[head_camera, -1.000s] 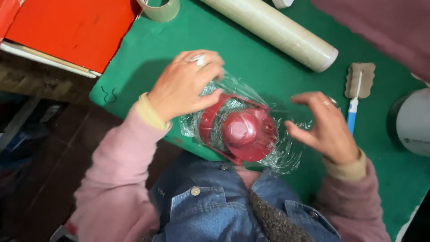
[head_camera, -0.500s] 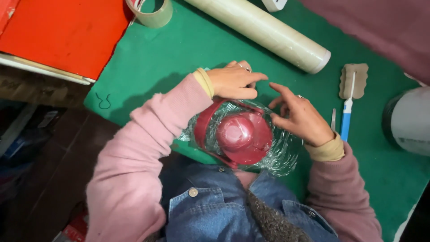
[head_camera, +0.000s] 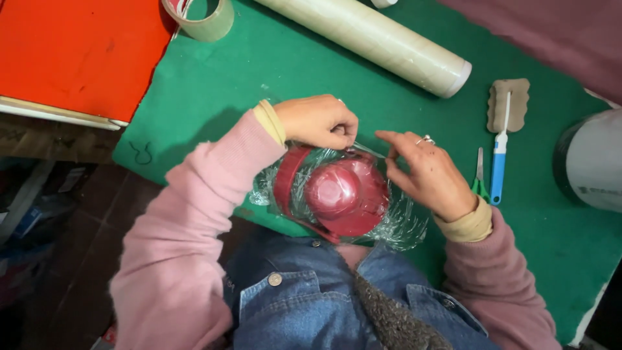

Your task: Wrapping a red plastic kettle with plastic wrap.

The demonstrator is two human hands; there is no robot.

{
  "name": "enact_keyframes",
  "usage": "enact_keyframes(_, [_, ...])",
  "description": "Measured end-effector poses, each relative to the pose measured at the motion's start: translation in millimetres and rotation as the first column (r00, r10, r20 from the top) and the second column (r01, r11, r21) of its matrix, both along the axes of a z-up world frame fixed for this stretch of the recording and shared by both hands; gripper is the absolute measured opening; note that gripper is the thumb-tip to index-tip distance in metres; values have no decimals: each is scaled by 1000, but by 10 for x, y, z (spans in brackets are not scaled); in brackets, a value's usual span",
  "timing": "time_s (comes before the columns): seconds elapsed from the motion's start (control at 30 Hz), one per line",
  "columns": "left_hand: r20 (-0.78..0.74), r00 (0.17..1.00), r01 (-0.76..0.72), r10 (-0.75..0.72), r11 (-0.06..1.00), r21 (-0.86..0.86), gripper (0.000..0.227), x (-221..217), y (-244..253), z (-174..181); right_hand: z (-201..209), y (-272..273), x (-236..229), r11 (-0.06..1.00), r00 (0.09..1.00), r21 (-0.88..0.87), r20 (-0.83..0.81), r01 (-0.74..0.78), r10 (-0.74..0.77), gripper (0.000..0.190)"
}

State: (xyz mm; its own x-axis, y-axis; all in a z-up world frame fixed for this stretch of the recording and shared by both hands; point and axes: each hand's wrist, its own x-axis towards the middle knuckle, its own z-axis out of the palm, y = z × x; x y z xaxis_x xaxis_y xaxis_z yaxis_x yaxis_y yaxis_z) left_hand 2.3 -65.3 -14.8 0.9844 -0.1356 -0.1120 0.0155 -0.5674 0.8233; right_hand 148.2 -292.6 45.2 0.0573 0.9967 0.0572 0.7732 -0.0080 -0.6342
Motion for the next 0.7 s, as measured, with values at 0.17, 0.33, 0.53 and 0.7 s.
enact_keyframes(0.17, [186,982,-30,36,999,-30,18,-160,-43,-17,-9,-46,-72,998,999,-58,-32,18,-20,55])
enact_keyframes(0.33, [377,925,-55,44,998,19,14,-297,-127,34,12,-94,-133,978,983,-208,-184,-15,-24,72])
enact_keyframes(0.53, [193,976,-111,102,993,37,18,-456,-183,174,-22,-216,-228,993,996,-81,-17,-84,83,82])
enact_keyframes(0.7, [185,963,-209,196,976,54,24,-675,-92,152,6,-227,-275,985,998,-157,-4,-70,70,84])
